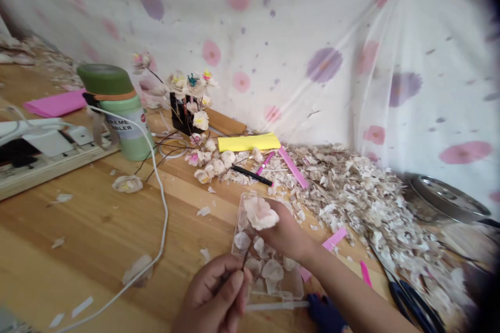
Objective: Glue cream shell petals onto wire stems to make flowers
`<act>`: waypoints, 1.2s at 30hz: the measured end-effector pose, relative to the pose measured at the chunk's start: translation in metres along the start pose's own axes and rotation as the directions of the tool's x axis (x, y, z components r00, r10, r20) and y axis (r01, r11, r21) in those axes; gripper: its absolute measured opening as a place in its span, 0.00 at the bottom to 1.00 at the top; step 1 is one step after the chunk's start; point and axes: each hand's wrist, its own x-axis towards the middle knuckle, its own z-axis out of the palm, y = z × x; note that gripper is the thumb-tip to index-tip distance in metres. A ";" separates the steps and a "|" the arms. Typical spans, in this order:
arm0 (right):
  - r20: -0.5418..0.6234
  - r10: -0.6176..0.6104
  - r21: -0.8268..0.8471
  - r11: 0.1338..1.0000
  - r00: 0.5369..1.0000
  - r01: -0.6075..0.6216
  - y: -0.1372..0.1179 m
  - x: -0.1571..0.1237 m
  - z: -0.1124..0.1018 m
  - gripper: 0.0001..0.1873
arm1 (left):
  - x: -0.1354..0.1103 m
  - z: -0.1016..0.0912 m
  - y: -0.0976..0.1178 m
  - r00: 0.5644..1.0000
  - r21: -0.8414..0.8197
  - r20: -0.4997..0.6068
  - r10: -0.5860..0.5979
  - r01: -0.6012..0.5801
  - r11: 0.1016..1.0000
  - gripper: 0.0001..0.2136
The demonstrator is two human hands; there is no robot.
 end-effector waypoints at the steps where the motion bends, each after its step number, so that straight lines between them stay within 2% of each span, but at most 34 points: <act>1: -0.023 0.054 0.042 0.998 0.998 -0.053 0.004 -0.007 -0.005 0.08 | 0.002 -0.001 0.000 1.000 -0.021 -0.012 0.007 -0.007 1.000 0.21; 5: -0.154 0.254 0.217 0.952 0.955 -0.218 0.010 -0.037 -0.018 0.06 | 0.009 -0.003 -0.001 0.995 -0.056 -0.092 0.045 -0.051 0.997 0.18; 8: -0.185 0.369 0.367 0.886 0.911 -0.284 0.000 -0.066 -0.022 0.11 | 0.011 -0.002 0.000 0.991 -0.042 -0.111 0.074 -0.079 0.996 0.17; 10: -0.145 0.461 0.535 0.781 0.876 -0.322 -0.013 -0.087 -0.020 0.15 | 0.011 0.003 -0.001 0.996 -0.033 -0.068 0.053 -0.056 0.998 0.16; 12: -0.078 0.545 0.729 0.602 0.835 -0.326 -0.027 -0.107 -0.016 0.17 | 0.009 0.012 -0.004 1.000 -0.002 -0.020 0.016 -0.016 1.000 0.16; 14: -0.041 0.588 0.853 0.441 0.808 -0.278 -0.040 -0.123 -0.010 0.19 | 0.005 0.025 -0.009 1.000 0.039 0.005 -0.013 0.013 0.999 0.17; 15: -0.047 0.589 0.876 0.412 0.807 -0.250 -0.044 -0.129 -0.008 0.19 | 0.003 0.032 -0.013 1.000 0.055 0.016 -0.025 0.024 0.998 0.18; 19: -0.153 0.561 0.884 0.446 0.814 -0.141 -0.052 -0.146 -0.004 0.20 | -0.007 0.058 -0.025 0.996 0.115 0.078 -0.046 0.037 0.993 0.21; 25: -0.261 0.507 0.800 0.590 0.822 -0.110 -0.048 -0.165 -0.005 0.19 | -0.013 0.077 -0.031 0.976 0.197 0.191 -0.103 0.065 0.978 0.26; 30: -0.310 0.474 0.788 0.613 0.824 -0.056 -0.045 -0.176 -0.006 0.19 | -0.021 0.090 -0.037 0.983 0.248 0.157 -0.096 0.055 0.967 0.25; 36: -0.330 0.519 0.788 0.611 0.788 -0.072 -0.042 -0.190 -0.010 0.19 | -0.029 0.100 -0.047 0.992 0.268 0.109 -0.069 0.037 0.963 0.24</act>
